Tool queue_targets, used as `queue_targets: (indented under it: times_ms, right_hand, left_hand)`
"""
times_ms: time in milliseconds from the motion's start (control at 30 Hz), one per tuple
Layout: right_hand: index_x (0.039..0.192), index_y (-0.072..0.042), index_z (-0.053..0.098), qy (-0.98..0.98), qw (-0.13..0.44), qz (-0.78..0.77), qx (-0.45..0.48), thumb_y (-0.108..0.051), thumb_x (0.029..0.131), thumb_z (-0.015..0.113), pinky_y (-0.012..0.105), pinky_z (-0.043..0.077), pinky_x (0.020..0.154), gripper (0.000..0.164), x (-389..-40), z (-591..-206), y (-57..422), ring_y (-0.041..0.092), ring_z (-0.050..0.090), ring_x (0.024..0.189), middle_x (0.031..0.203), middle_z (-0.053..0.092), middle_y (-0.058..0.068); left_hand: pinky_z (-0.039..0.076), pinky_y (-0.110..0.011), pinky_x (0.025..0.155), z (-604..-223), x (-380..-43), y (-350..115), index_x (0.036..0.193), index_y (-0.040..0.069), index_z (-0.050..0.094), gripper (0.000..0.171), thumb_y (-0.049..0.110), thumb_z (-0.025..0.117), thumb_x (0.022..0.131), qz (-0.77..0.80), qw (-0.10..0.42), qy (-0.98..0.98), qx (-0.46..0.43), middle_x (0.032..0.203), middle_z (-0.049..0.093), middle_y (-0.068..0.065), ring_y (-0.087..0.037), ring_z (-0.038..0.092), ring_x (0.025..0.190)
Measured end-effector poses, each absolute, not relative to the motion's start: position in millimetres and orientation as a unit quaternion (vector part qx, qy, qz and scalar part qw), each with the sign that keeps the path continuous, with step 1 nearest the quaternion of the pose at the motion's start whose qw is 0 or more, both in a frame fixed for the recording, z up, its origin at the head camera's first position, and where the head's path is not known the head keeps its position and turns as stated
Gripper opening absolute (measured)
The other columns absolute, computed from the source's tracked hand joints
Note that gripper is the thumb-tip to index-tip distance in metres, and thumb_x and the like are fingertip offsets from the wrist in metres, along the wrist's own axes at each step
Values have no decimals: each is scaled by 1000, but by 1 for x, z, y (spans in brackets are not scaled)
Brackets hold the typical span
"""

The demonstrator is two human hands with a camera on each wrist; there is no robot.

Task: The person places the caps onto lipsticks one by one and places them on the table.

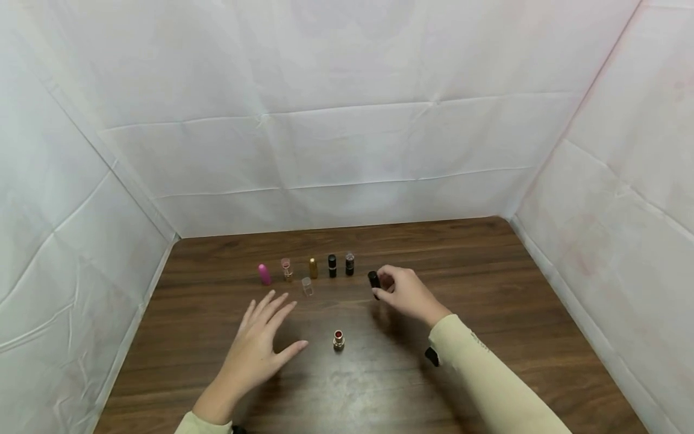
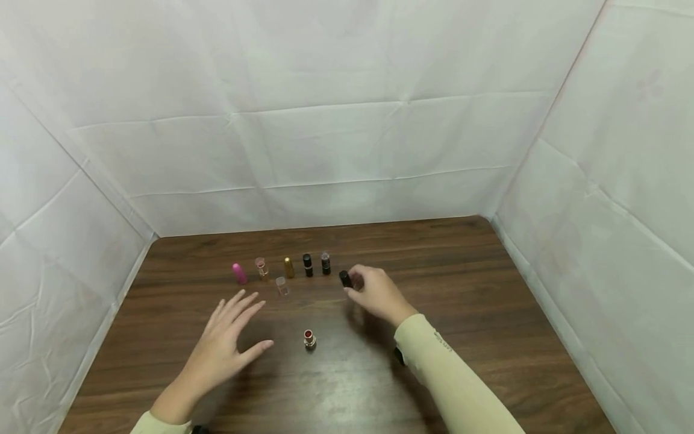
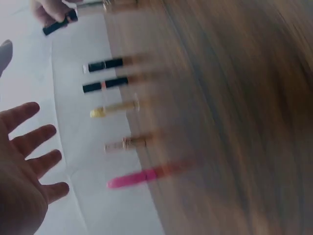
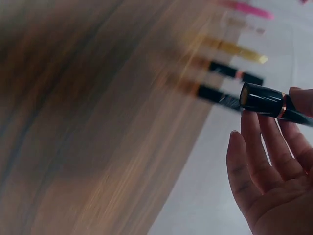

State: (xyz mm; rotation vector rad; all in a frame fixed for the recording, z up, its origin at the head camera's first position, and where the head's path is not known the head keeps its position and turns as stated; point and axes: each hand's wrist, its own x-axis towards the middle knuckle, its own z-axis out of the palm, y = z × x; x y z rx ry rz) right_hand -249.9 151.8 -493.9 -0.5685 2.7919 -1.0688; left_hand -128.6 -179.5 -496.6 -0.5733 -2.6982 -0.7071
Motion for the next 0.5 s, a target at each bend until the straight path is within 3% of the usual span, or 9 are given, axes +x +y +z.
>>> queue_targets:
  times_ms: [500]
  right_hand:
    - [123, -6, 69, 923, 20, -366, -117, -16, 100, 77, 46, 61, 86, 26, -315, -516, 151, 27, 71, 100, 108, 74, 10]
  left_hand:
    - [19, -74, 123, -502, -116, -202, 155, 12, 54, 82, 57, 78, 91, -179, 127, -961, -168, 160, 50, -17, -44, 34, 155]
